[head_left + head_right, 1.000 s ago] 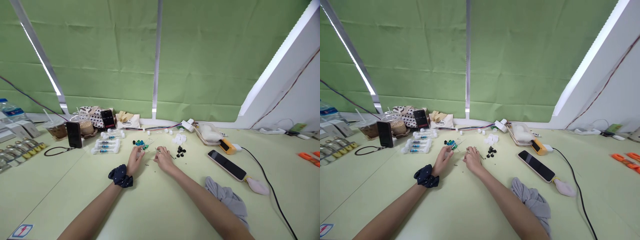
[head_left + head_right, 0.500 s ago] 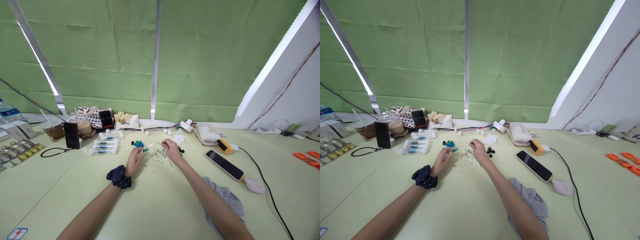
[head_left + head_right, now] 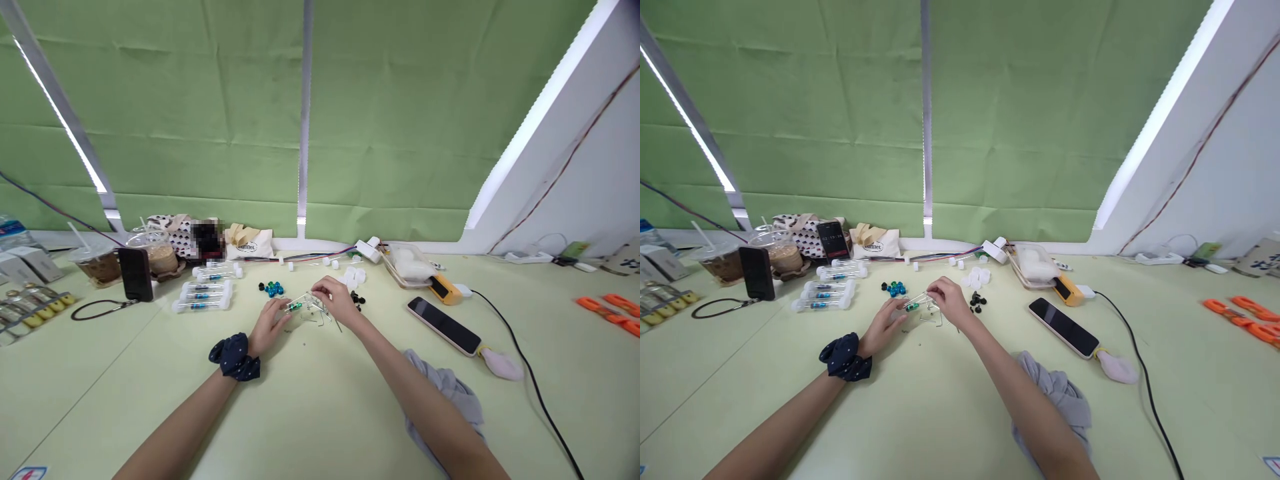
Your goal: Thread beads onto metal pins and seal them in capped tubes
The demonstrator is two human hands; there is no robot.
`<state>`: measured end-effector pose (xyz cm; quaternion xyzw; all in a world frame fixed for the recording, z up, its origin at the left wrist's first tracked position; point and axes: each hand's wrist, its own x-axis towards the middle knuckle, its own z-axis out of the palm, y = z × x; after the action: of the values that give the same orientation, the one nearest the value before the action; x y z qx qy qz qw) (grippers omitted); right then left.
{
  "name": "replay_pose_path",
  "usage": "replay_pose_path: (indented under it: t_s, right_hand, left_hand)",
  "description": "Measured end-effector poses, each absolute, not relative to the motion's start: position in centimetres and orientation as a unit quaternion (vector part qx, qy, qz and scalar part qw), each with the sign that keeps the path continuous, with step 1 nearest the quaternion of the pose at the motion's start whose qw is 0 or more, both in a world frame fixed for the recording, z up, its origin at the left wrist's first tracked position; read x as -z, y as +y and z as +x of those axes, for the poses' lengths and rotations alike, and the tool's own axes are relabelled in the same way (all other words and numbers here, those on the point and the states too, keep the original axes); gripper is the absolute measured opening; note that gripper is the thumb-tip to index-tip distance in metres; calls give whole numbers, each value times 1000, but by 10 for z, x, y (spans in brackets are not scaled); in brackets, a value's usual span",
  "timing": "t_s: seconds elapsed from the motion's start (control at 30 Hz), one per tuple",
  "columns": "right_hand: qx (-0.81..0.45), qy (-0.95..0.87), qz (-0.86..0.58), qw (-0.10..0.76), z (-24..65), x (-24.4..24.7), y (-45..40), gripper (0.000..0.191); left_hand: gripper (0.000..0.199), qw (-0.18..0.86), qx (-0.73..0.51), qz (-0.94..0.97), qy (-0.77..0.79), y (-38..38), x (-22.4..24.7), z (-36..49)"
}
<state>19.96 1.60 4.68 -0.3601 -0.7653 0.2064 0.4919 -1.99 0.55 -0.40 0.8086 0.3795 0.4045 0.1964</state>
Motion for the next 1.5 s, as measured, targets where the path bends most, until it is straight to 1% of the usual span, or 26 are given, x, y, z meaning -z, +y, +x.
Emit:
replay_pose_path:
  t_s: [0.07,0.17,0.2,0.23,0.27,0.3,0.37,0.43,0.53,0.6,0.7,0.83,0.93,1.0,1.07,1.13,1.2,1.27,1.33,1.37,1.43,1.5]
  right_hand:
    - [-254,-732,-358,521,202,-45,21,13]
    - [-321,-658,-372,571,214,-37,34,22]
    - [-317,-640,-396,577,221,-33,39,24]
    - [-286,-633,-435,573,229,-28,44,25]
    - [-231,-635,-484,556,237,-23,49,25]
    - [-166,-643,-539,518,247,-18,53,24]
    - [-53,-639,-647,413,263,-7,59,24]
    - [-10,-619,-720,314,275,2,63,26]
    - [-4,-600,-768,226,282,10,66,29]
    - [-7,-593,-780,200,283,13,68,29]
    - [-14,-592,-783,191,281,16,72,26]
    - [-29,-591,-783,191,279,19,74,19]
    - [-33,-597,-775,205,278,20,74,14]
    - [-29,-600,-763,240,278,18,74,13]
    - [-30,-608,-732,306,277,14,74,13]
    - [-67,-631,-665,394,274,7,72,11]
    - [-151,-651,-569,480,268,-2,69,13]
    - [-256,-640,-482,541,258,-12,64,28]
    - [-344,-628,-413,563,248,-22,57,43]
    - [-372,-625,-389,566,243,-27,54,48]
    - [-404,-635,-362,550,235,-35,47,49]
    - [-407,-655,-355,529,229,-42,40,47]
  left_hand:
    - [33,212,-407,804,378,6,4,-20]
    - [34,243,-421,788,378,5,4,-19]
    - [34,254,-428,780,378,5,4,-19]
    - [34,265,-435,773,379,5,4,-19]
    - [35,275,-441,766,379,5,4,-19]
    - [35,285,-445,759,381,6,4,-19]
    - [36,303,-449,745,391,7,5,-20]
    - [37,322,-452,729,402,8,7,-21]
    - [40,358,-459,703,410,11,11,-21]
    - [41,382,-465,686,410,11,12,-21]
    - [43,430,-467,664,396,9,10,-20]
    - [38,512,-443,650,345,2,-1,-19]
    - [36,537,-435,644,328,-3,-7,-17]
    - [37,544,-434,640,327,-5,-10,-16]
    - [39,549,-430,636,331,-5,-11,-15]
    - [42,545,-430,637,334,-4,-10,-15]
    - [44,527,-433,646,343,-3,-9,-15]
    - [45,500,-433,659,357,-1,-8,-16]
    - [44,477,-430,672,369,0,-6,-17]
    - [43,468,-429,677,372,0,-6,-17]
    - [42,452,-426,688,375,0,-6,-17]
    - [41,437,-425,698,376,-1,-6,-17]
